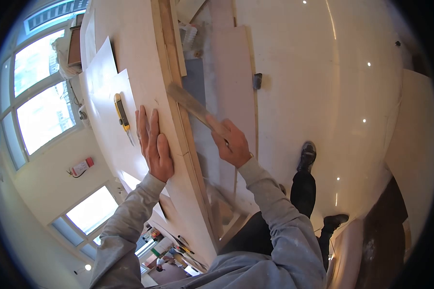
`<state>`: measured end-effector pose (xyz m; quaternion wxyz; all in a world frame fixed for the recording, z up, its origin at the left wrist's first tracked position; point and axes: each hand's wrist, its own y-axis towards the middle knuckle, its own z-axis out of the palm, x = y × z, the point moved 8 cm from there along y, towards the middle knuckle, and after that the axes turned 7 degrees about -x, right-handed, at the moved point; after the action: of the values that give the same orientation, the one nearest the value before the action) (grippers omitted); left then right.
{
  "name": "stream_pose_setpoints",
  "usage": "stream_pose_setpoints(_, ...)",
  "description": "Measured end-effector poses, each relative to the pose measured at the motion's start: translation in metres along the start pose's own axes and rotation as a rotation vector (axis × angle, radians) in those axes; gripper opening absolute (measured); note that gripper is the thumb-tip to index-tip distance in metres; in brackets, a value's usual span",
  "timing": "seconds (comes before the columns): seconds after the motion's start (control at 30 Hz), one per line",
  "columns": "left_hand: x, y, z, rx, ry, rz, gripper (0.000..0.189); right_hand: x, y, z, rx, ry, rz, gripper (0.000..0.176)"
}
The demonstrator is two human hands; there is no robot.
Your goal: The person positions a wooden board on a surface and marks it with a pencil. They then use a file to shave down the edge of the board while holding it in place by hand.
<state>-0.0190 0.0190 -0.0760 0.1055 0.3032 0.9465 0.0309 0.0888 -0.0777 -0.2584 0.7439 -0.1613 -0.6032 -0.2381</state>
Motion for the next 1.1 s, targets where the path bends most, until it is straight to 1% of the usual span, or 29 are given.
stream_pose_setpoints(0.03, -0.001, -0.001, 0.000, 0.007, 0.012, 0.005, 0.056, 0.006, 0.009, 0.001, -0.024, 0.002, -0.030, 0.051)
stream_pose_setpoints(0.1, -0.002, -0.002, -0.001, 0.003, -0.005, -0.008, 0.055, 0.016, 0.050, 0.005, -0.095, 0.088, -0.020, 0.050)
stream_pose_setpoints(0.17, -0.003, -0.001, -0.002, -0.005, -0.009, -0.014, 0.055, 0.028, 0.101, 0.009, -0.120, 0.105, -0.078, 0.051)
stream_pose_setpoints(0.2, -0.003, -0.001, -0.001, -0.005, -0.005, -0.016, 0.055, 0.032, 0.113, 0.009, -0.134, 0.113, -0.107, 0.051)
stream_pose_setpoints(0.3, -0.003, -0.001, -0.001, 0.002, 0.004, -0.020, 0.055, 0.025, 0.109, 0.009, -0.154, 0.099, -0.174, 0.051)
stream_pose_setpoints(0.33, -0.002, 0.000, 0.000, 0.003, 0.006, -0.021, 0.055, 0.020, 0.098, 0.010, -0.105, 0.084, -0.125, 0.051)
stream_pose_setpoints(0.4, -0.001, -0.002, 0.000, 0.004, -0.004, -0.033, 0.056, 0.016, 0.050, 0.005, -0.005, 0.054, -0.021, 0.050)
stream_pose_setpoints(0.47, 0.001, 0.000, 0.000, 0.006, -0.002, -0.033, 0.056, 0.009, 0.014, 0.002, 0.025, 0.138, -0.009, 0.050)
stream_pose_setpoints(0.5, 0.001, -0.001, 0.001, 0.007, 0.004, -0.031, 0.056, 0.013, 0.011, 0.002, 0.043, 0.177, -0.004, 0.050)
stream_pose_setpoints(0.6, -0.001, -0.003, 0.001, 0.006, -0.004, -0.032, 0.056, 0.008, 0.044, 0.005, 0.000, 0.101, -0.082, 0.048)
stream_pose_setpoints(0.67, -0.002, -0.001, 0.000, -0.002, -0.004, -0.020, 0.056, 0.014, 0.092, 0.004, -0.090, 0.114, -0.087, 0.044)
stream_pose_setpoints(0.73, -0.002, -0.002, 0.000, 0.000, 0.006, -0.007, 0.056, 0.020, 0.131, 0.001, -0.111, 0.146, -0.155, 0.043)
stream_pose_setpoints(0.83, -0.002, -0.002, 0.000, 0.000, 0.013, -0.013, 0.056, 0.011, 0.135, 0.001, -0.090, 0.133, -0.161, 0.046)
stream_pose_setpoints(0.93, 0.000, -0.002, 0.001, -0.006, 0.007, 0.001, 0.056, 0.021, 0.088, 0.002, -0.006, 0.029, -0.156, 0.051)
stream_pose_setpoints(1.0, -0.001, -0.001, 0.001, -0.008, -0.001, 0.001, 0.056, 0.018, 0.033, 0.004, 0.015, 0.107, -0.132, 0.053)
stream_pose_setpoints(1.07, -0.002, -0.001, 0.000, -0.013, 0.024, 0.009, 0.056, 0.016, -0.030, 0.001, 0.155, 0.018, -0.060, 0.058)
stream_pose_setpoints(1.1, -0.001, -0.001, 0.001, -0.019, 0.049, 0.017, 0.056, 0.018, -0.051, 0.001, 0.157, 0.070, -0.053, 0.058)
